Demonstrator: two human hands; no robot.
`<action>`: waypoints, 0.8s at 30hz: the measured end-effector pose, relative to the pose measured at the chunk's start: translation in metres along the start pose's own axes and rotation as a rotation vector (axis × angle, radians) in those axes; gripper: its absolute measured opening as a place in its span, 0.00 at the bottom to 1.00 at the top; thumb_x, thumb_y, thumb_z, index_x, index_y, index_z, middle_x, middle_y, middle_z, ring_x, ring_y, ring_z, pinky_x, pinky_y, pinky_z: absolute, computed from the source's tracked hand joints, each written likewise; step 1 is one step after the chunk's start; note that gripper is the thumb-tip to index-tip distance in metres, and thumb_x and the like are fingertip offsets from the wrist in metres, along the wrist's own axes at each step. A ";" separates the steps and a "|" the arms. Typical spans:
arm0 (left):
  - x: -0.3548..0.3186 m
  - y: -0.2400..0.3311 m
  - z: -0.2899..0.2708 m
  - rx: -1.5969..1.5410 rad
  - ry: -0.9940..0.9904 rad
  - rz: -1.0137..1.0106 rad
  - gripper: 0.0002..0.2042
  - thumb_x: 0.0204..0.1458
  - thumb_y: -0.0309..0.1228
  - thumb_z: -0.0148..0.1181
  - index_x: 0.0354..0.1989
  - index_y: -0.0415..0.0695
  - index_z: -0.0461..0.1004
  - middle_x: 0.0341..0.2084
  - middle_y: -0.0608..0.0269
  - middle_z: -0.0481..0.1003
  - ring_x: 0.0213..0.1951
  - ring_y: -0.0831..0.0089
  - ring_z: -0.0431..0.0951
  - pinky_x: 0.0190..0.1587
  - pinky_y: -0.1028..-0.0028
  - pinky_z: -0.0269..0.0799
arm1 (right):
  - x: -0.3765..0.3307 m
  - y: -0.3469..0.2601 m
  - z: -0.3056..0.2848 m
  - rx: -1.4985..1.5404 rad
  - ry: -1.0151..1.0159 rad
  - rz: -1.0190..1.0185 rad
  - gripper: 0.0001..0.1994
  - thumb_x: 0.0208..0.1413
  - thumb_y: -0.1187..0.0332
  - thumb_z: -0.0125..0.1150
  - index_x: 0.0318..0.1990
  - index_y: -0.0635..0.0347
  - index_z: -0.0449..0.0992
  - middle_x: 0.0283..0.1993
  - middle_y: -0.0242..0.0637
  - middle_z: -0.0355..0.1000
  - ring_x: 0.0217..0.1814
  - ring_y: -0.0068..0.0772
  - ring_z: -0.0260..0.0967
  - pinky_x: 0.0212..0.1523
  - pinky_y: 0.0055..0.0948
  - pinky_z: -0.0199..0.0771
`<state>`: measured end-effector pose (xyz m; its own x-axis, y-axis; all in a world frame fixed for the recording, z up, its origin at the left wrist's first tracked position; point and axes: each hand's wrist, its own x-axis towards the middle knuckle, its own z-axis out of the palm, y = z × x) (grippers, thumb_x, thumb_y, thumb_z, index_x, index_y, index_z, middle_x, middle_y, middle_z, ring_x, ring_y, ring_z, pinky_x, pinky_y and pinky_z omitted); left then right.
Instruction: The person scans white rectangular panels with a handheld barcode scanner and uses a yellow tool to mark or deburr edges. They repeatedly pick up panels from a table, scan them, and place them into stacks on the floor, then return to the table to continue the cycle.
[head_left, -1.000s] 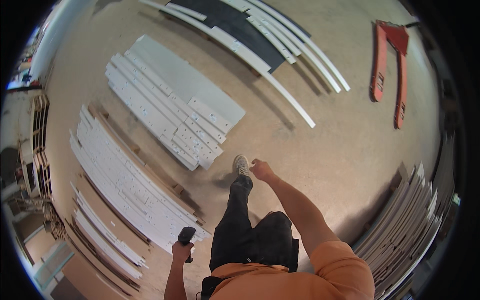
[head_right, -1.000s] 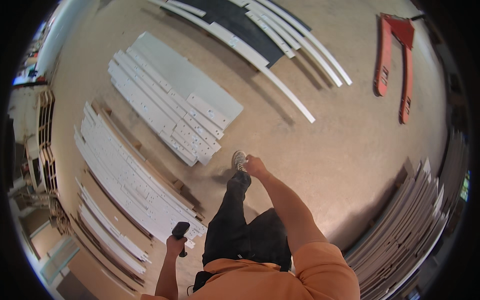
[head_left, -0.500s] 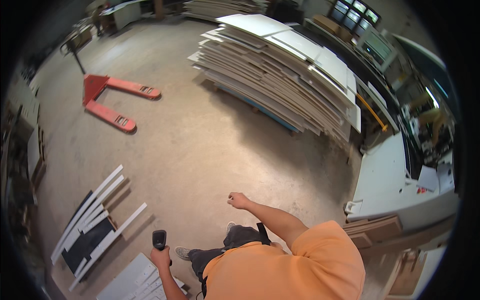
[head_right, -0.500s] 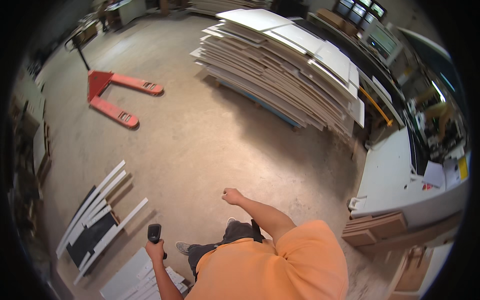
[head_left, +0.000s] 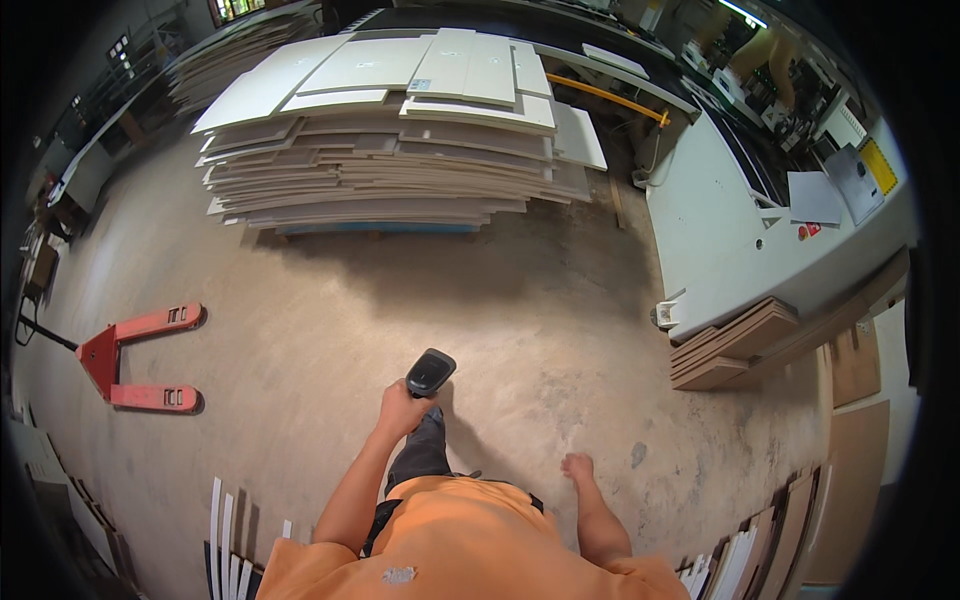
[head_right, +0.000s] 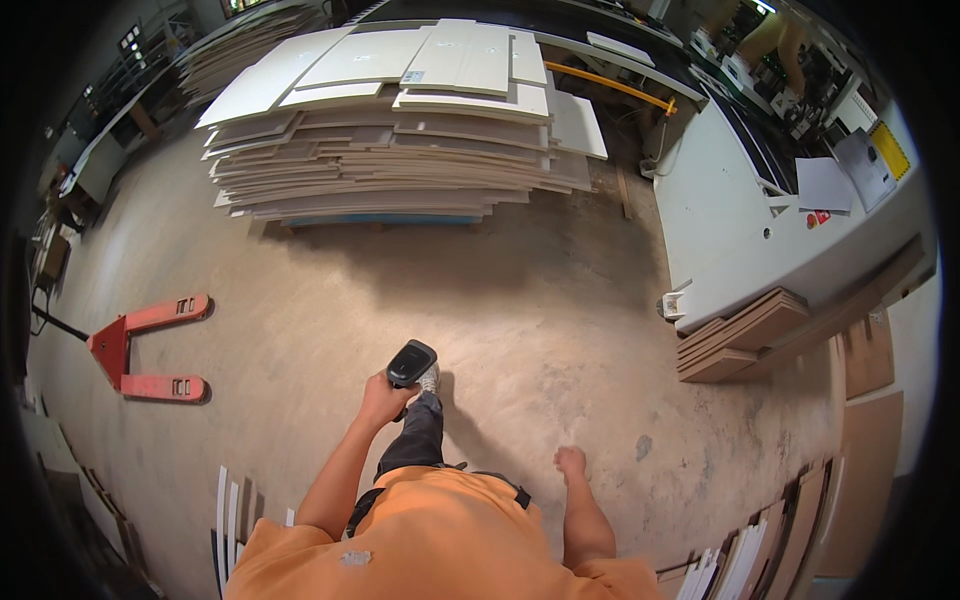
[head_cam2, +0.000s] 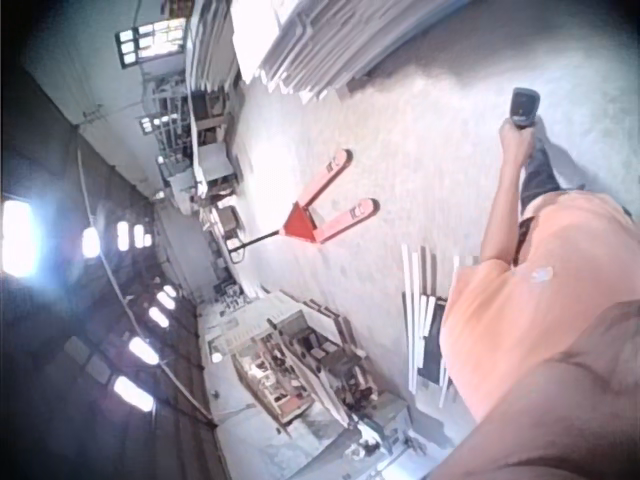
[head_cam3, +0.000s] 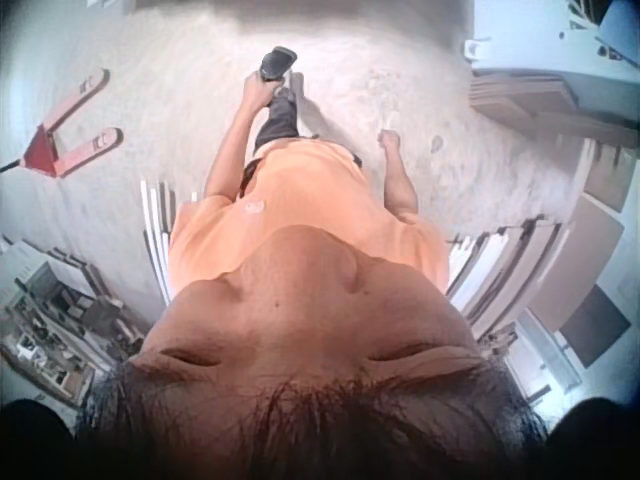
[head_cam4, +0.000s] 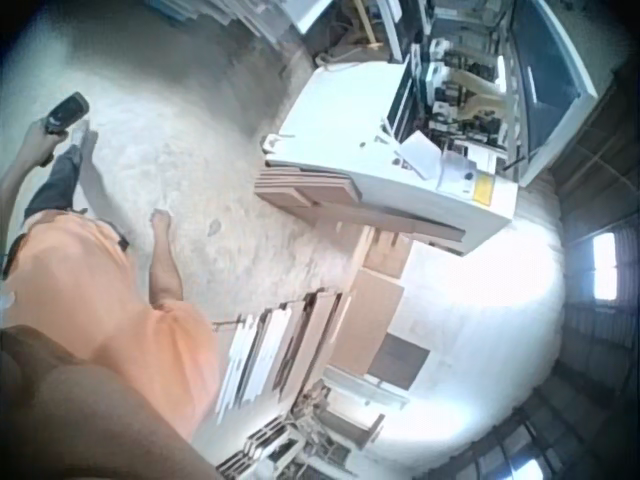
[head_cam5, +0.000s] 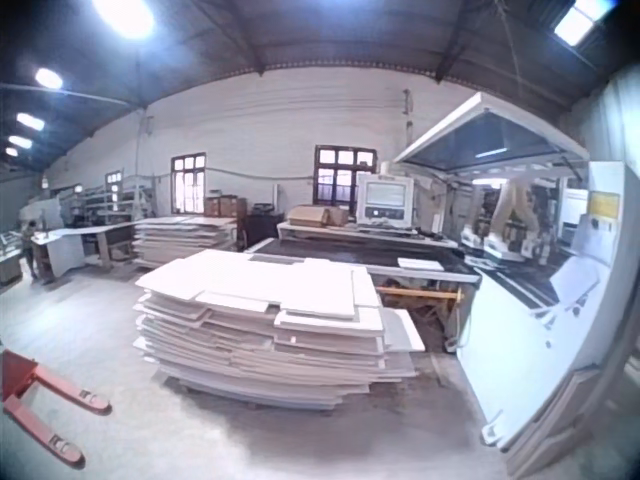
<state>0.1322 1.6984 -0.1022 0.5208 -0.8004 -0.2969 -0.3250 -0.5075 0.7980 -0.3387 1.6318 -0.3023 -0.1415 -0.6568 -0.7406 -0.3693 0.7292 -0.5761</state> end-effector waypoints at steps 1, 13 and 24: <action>0.019 0.014 0.007 -0.041 -0.047 0.099 0.19 0.41 0.40 0.70 0.32 0.34 0.78 0.27 0.46 0.80 0.32 0.56 0.83 0.36 0.63 0.76 | -0.004 0.025 0.000 0.045 -0.006 0.089 0.08 0.57 0.68 0.58 0.33 0.63 0.77 0.26 0.38 0.74 0.22 0.31 0.71 0.21 0.30 0.69; 0.314 0.185 -0.039 -0.417 -0.108 0.024 0.12 0.50 0.36 0.68 0.29 0.39 0.79 0.21 0.71 0.73 0.21 0.82 0.66 0.23 0.75 0.61 | 0.025 -0.086 0.083 -0.212 0.166 -0.102 0.18 0.60 0.58 0.56 0.44 0.66 0.79 0.40 0.50 0.79 0.45 0.49 0.77 0.46 0.40 0.74; 0.417 0.327 0.098 -0.473 -0.260 0.158 0.12 0.51 0.35 0.67 0.38 0.39 0.78 0.25 0.66 0.78 0.17 0.84 0.66 0.16 0.79 0.55 | 0.146 -0.195 0.033 0.360 0.124 0.157 0.12 0.60 0.66 0.54 0.46 0.62 0.76 0.38 0.39 0.76 0.34 0.31 0.74 0.35 0.34 0.76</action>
<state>0.1653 1.1673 -0.0161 0.2633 -0.9377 -0.2265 0.0372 -0.2248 0.9737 -0.2568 1.4000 -0.3099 -0.2886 -0.5345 -0.7944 0.0070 0.8285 -0.5600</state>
